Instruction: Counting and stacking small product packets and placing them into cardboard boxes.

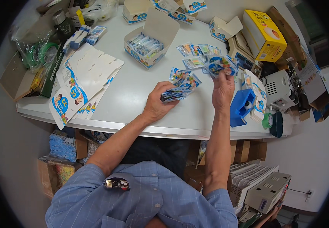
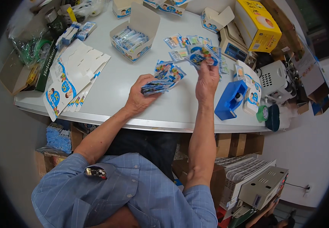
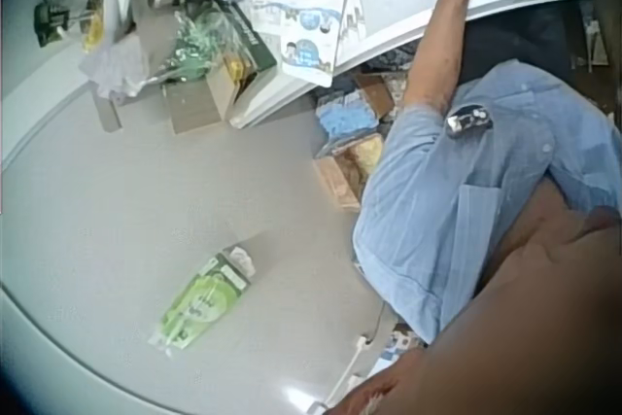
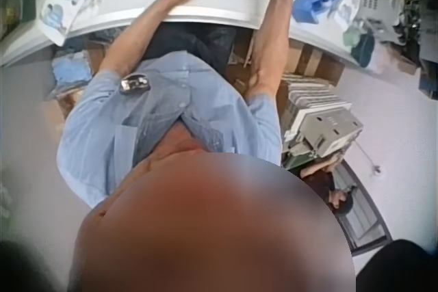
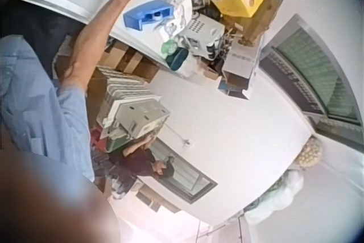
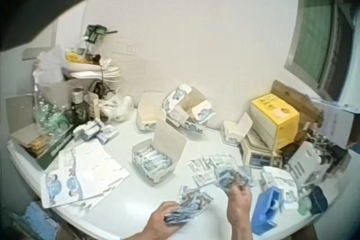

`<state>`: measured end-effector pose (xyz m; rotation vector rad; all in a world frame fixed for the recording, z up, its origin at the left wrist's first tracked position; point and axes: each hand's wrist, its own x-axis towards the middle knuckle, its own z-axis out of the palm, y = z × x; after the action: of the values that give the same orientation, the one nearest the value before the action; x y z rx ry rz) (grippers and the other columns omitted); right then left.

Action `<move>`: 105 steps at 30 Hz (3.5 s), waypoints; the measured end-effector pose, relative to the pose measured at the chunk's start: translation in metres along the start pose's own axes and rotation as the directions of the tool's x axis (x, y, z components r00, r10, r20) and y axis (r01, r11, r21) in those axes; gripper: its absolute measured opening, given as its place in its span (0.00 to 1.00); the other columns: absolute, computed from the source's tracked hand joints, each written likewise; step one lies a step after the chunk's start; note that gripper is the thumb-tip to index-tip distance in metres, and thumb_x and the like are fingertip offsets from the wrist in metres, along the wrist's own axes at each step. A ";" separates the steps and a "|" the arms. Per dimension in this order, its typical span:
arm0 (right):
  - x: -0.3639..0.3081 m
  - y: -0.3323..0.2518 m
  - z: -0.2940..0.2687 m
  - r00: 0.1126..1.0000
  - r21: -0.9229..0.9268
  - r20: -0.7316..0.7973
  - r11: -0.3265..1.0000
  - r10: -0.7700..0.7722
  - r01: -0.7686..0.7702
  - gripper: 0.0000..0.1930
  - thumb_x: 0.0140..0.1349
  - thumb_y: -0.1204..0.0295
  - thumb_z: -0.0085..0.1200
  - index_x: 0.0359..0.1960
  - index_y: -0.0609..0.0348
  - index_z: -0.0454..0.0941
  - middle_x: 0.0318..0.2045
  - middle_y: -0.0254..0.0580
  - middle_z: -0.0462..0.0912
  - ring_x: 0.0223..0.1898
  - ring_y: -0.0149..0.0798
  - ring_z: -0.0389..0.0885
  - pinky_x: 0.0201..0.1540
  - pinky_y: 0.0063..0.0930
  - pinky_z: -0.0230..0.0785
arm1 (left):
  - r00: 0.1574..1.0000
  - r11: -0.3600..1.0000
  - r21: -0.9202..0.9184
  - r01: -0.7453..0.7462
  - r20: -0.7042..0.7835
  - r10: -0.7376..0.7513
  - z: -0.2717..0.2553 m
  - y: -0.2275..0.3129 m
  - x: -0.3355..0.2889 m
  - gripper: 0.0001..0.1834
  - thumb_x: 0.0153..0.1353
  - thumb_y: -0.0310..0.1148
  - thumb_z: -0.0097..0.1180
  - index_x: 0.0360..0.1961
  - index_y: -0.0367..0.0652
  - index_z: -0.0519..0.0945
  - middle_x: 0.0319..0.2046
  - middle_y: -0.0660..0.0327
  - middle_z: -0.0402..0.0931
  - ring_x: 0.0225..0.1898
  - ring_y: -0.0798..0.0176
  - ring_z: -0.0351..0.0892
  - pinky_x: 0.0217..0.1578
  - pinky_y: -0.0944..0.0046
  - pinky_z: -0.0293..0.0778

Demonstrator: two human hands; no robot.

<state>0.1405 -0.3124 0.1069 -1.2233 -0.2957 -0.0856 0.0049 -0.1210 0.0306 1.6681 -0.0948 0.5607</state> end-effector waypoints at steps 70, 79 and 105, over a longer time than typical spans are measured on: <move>0.049 0.027 0.056 0.573 -0.853 0.427 0.101 0.700 0.512 0.31 0.45 0.66 0.71 0.53 0.65 0.79 0.40 0.54 0.85 0.45 0.57 0.83 0.53 0.42 0.76 | 0.970 0.967 0.242 0.077 0.206 -0.129 -0.016 0.006 -0.013 0.42 0.44 0.32 0.76 0.61 0.38 0.68 0.52 0.45 0.74 0.55 0.40 0.75 0.58 0.50 0.72; 0.151 0.038 0.021 0.526 -0.718 0.505 -0.005 0.685 0.697 0.25 0.44 0.72 0.71 0.46 0.64 0.80 0.50 0.51 0.81 0.56 0.54 0.77 0.61 0.39 0.70 | 0.967 0.976 0.214 0.049 0.236 -0.100 -0.013 0.010 -0.007 0.41 0.42 0.31 0.77 0.59 0.38 0.69 0.51 0.46 0.74 0.54 0.40 0.74 0.58 0.50 0.71; 0.204 0.077 0.070 0.499 -0.525 0.758 -0.062 0.420 0.849 0.22 0.50 0.77 0.66 0.49 0.56 0.80 0.45 0.45 0.85 0.56 0.48 0.79 0.62 0.45 0.70 | 0.964 0.985 0.172 0.027 0.255 -0.071 -0.019 0.009 -0.003 0.44 0.37 0.23 0.77 0.60 0.43 0.71 0.56 0.51 0.74 0.58 0.46 0.75 0.59 0.55 0.72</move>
<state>0.3414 -0.2017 0.1126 -2.7583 -1.7272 -0.0852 -0.0071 -0.1055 0.0389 1.8977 -0.2012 0.3151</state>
